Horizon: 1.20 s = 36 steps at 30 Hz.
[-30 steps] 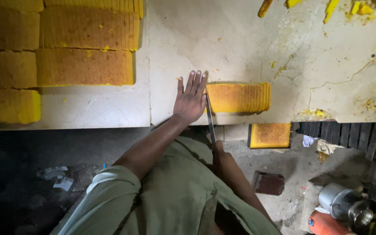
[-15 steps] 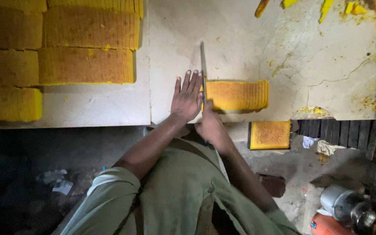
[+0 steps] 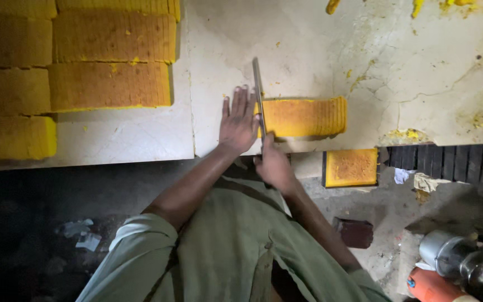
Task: The person uses a long knife to slice a rectangular block of yellow dough into smaller pieces on a white countertop. They then place the cut pieces into a black tray and wrap them in yellow paper.
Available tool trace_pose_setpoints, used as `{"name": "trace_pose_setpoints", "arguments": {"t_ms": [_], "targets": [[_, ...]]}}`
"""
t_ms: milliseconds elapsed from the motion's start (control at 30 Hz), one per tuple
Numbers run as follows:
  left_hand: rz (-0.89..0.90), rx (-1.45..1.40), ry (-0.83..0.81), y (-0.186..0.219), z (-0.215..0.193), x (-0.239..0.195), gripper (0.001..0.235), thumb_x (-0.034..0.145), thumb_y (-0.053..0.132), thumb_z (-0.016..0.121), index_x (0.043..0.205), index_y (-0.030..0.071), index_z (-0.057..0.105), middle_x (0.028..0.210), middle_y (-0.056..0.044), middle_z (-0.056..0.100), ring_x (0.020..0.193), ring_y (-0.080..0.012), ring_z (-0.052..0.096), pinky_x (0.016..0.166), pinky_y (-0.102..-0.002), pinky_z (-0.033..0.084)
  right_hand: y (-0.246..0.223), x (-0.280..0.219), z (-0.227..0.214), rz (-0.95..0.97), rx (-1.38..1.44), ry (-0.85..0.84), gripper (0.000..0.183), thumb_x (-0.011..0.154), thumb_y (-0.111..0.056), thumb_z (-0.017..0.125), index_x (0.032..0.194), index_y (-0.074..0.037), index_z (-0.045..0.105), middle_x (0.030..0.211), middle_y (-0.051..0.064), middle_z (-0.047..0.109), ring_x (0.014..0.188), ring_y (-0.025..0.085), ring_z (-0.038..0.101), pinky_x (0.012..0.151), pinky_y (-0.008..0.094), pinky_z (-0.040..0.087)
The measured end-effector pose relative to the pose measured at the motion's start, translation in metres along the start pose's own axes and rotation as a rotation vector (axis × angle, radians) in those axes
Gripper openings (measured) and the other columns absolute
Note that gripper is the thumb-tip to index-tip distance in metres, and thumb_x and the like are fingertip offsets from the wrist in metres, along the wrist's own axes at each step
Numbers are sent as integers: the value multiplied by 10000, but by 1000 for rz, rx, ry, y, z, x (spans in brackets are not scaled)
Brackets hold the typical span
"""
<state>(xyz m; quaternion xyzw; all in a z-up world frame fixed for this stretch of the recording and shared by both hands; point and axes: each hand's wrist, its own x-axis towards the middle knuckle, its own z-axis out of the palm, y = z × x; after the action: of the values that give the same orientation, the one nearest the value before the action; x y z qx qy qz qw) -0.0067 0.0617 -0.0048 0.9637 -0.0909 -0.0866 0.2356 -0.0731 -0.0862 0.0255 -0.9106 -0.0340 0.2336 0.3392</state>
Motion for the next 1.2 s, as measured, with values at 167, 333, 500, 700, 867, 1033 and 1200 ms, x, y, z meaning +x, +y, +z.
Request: {"name": "trace_pose_setpoints", "arguments": {"t_ms": [167, 333, 500, 700, 867, 1033, 1200], "targets": [[-87, 92, -6, -5, -4, -19, 638, 1026, 335, 394, 1593, 58, 306, 1695, -218, 191, 1573, -382, 116, 1239, -620, 61, -18, -2, -19, 80, -35, -5, 702, 898, -135, 661, 1404, 95, 233, 939, 337, 679, 879, 516, 668, 802, 576, 529], [-85, 94, -40, 1, -9, -15, 630, 1034, 340, 383, 1600, 71, 319, 1695, -227, 165, 1581, -397, 89, 1231, -660, 49, -26, -17, 6, 182, -40, -86, 669, 901, -154, 680, 1371, 69, 258, 901, 350, 672, 862, 534, 659, 795, 604, 508], [-84, 99, -76, 4, -11, -11, 656, 1039, 353, 369, 1631, 101, 242, 1680, -241, 115, 1558, -440, 35, 1200, -693, 25, -7, -5, 25, 145, 0, -65, 681, 885, -126, 664, 1374, 94, 244, 902, 333, 689, 845, 517, 681, 750, 570, 550], [-78, 141, -99, 1, -8, -14, 653, 1043, 357, 380, 1648, 171, 219, 1685, -242, 86, 1548, -484, 5, 1187, -730, 27, -18, -27, 16, -20, -125, -168, 578, 963, -179, 698, 1334, 63, 326, 941, 299, 709, 864, 487, 689, 742, 564, 539], [-62, 129, -69, 1, -10, -6, 653, 1049, 350, 391, 1660, 193, 227, 1690, -242, 73, 1554, -491, 5, 1188, -747, 31, -14, -87, 17, 268, 153, -215, 840, 777, -137, 735, 1462, 8, 270, 986, 344, 662, 903, 517, 641, 772, 550, 530], [-99, 121, -73, -5, 7, -12, 656, 1011, 353, 396, 1617, 147, 250, 1675, -223, 136, 1539, -456, 57, 1176, -710, 40, 5, -29, 38, 490, 444, -194, 487, 1143, -346, 296, 1309, 27, 561, 859, 322, 714, 822, 495, 707, 782, 516, 550], [-155, -130, 149, -14, 9, -16, 560, 1070, 253, 392, 1584, 31, 379, 1670, -186, 290, 1610, -366, 188, 1299, -624, 89, 3, -5, -8, 115, 283, -67, 538, 905, -231, 631, 1305, 11, 363, 778, 199, 672, 702, 400, 712, 643, 480, 556]]}}
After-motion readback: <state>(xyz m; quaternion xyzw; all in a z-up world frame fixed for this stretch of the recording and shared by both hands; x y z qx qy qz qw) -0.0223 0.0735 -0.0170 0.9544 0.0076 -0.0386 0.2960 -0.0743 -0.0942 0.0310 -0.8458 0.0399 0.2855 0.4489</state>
